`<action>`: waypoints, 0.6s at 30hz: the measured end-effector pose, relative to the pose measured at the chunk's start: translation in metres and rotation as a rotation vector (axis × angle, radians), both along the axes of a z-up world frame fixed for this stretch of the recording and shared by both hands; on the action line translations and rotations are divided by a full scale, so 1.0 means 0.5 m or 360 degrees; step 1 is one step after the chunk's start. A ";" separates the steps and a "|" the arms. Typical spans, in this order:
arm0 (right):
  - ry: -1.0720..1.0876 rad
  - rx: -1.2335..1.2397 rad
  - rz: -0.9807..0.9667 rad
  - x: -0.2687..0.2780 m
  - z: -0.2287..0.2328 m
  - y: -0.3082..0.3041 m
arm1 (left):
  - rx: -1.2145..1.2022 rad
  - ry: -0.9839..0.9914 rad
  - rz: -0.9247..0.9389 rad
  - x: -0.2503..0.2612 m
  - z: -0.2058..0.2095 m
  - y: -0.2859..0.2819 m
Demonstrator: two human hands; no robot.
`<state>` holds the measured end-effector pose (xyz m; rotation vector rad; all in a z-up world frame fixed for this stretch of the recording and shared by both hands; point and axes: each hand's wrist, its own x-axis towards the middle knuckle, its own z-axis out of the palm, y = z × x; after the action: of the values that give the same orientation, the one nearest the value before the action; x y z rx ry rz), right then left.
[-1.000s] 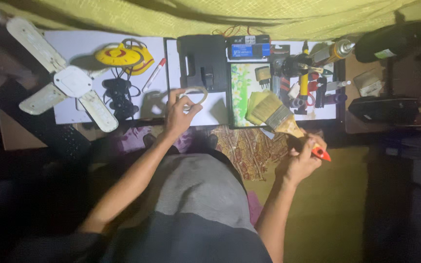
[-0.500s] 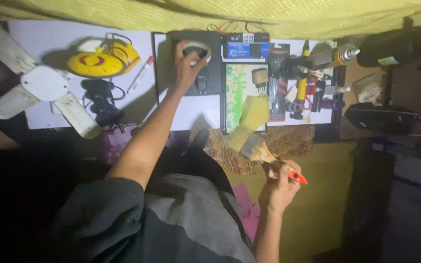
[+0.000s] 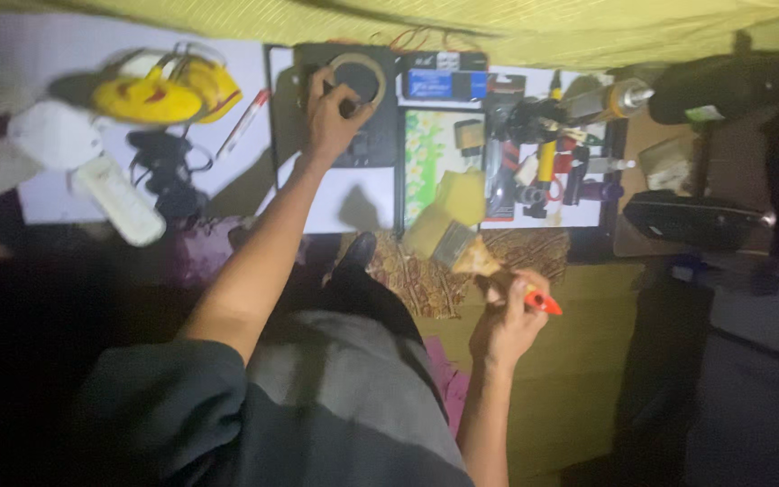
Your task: The person uses a brush to dust various items on a cluttered table, including a picture frame, a power bank, a game controller, and a ceiling fan. The person moves items aside to reach others and brushes each object before placing it back.
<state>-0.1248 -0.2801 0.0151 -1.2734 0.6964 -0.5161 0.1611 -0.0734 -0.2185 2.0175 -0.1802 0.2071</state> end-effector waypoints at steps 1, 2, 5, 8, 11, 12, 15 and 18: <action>0.0027 -0.0072 0.0002 -0.001 -0.001 -0.004 | -0.0028 0.0027 0.0026 -0.039 0.001 0.008; 0.0044 -0.0150 -0.0004 0.004 0.000 -0.010 | -0.0063 0.0045 0.0043 -0.073 0.004 0.016; -0.0029 0.0280 0.0138 0.021 0.009 -0.021 | 0.0080 0.0236 0.0035 -0.179 0.009 0.071; -0.0235 0.0333 0.0376 0.035 0.012 -0.002 | -0.0043 0.0277 0.0188 -0.305 -0.005 0.149; -0.0079 0.0137 0.0352 0.093 0.005 0.047 | 0.0115 0.0324 0.0320 -0.353 -0.013 0.250; -0.0020 0.0124 0.0338 0.106 0.002 0.069 | 0.0204 0.0387 0.0370 -0.374 -0.012 0.285; 0.0087 0.0133 0.0323 0.137 0.002 0.132 | 0.0275 0.0396 0.0608 -0.399 -0.001 0.369; 0.0115 0.0189 0.0381 0.144 -0.006 0.195 | 0.0211 0.0542 0.0791 -0.394 0.024 0.438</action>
<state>-0.0526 -0.1824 0.0120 -1.2480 0.6152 -0.2307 -0.0359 0.1456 -0.2065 2.1660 0.5393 0.1606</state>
